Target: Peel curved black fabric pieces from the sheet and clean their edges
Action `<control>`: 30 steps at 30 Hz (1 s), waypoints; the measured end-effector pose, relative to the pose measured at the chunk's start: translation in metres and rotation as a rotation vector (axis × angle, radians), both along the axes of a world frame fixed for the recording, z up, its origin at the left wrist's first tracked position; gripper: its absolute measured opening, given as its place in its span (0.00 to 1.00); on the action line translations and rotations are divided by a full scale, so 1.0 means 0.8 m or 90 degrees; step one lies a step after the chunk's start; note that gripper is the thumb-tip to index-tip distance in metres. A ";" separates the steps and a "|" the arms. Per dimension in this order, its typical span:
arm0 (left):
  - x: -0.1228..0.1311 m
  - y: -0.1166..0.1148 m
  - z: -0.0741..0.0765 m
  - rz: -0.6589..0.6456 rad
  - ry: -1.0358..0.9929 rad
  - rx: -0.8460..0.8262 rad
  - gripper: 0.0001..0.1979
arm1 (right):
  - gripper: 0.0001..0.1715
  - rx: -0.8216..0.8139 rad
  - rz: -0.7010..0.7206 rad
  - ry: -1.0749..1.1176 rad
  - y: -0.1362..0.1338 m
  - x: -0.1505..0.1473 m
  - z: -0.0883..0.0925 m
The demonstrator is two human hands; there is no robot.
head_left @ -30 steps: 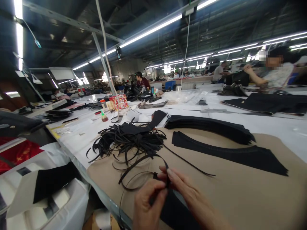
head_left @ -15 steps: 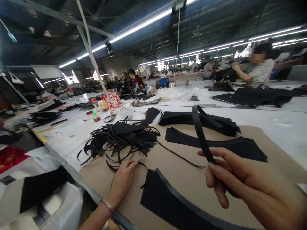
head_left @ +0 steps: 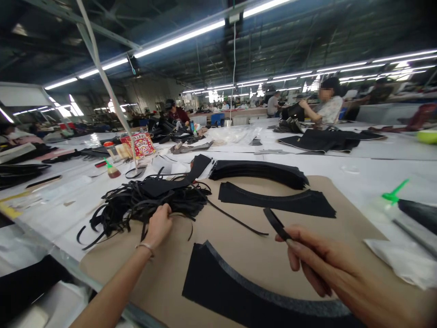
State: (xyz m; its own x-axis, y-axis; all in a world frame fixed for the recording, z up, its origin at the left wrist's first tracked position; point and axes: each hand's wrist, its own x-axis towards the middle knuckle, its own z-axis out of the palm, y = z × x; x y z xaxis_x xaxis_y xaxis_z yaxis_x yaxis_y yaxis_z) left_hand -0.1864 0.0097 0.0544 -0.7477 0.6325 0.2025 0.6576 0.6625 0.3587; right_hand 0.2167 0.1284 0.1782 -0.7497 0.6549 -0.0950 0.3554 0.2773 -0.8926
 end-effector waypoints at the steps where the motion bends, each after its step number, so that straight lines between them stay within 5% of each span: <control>1: 0.004 -0.006 0.004 -0.002 -0.018 0.011 0.05 | 0.23 0.032 0.002 -0.002 0.002 0.002 0.000; 7: 0.036 -0.037 0.041 0.020 -0.170 0.135 0.09 | 0.17 0.202 -0.002 -0.016 0.004 0.009 0.009; 11: 0.125 -0.040 0.092 -0.031 -0.187 0.278 0.18 | 0.20 0.179 0.016 -0.005 -0.005 0.004 0.007; 13: 0.185 -0.034 0.122 -0.192 -0.165 0.336 0.18 | 0.17 0.193 0.071 0.014 -0.010 0.000 0.004; 16: 0.258 -0.022 0.158 -0.524 -0.193 0.232 0.18 | 0.15 0.245 0.132 0.040 -0.017 0.000 0.000; 18: 0.282 -0.016 0.170 -0.615 -0.263 0.141 0.14 | 0.14 0.267 0.151 0.017 -0.019 0.009 0.000; 23: 0.281 -0.015 0.158 -0.523 -0.392 0.021 0.09 | 0.16 0.216 0.127 -0.137 -0.014 0.056 -0.010; 30: 0.276 -0.016 0.102 -0.469 -0.380 -0.152 0.08 | 0.19 0.108 0.053 -0.252 -0.015 0.118 -0.076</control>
State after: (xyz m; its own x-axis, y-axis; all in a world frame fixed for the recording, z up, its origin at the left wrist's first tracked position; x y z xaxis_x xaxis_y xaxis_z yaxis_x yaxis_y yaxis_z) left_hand 0.0340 -0.0030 0.1364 -0.0871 0.9574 -0.2752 0.6901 0.2572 0.6765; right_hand 0.3115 0.1162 0.1173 -0.7279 0.6254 -0.2812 0.6310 0.4505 -0.6316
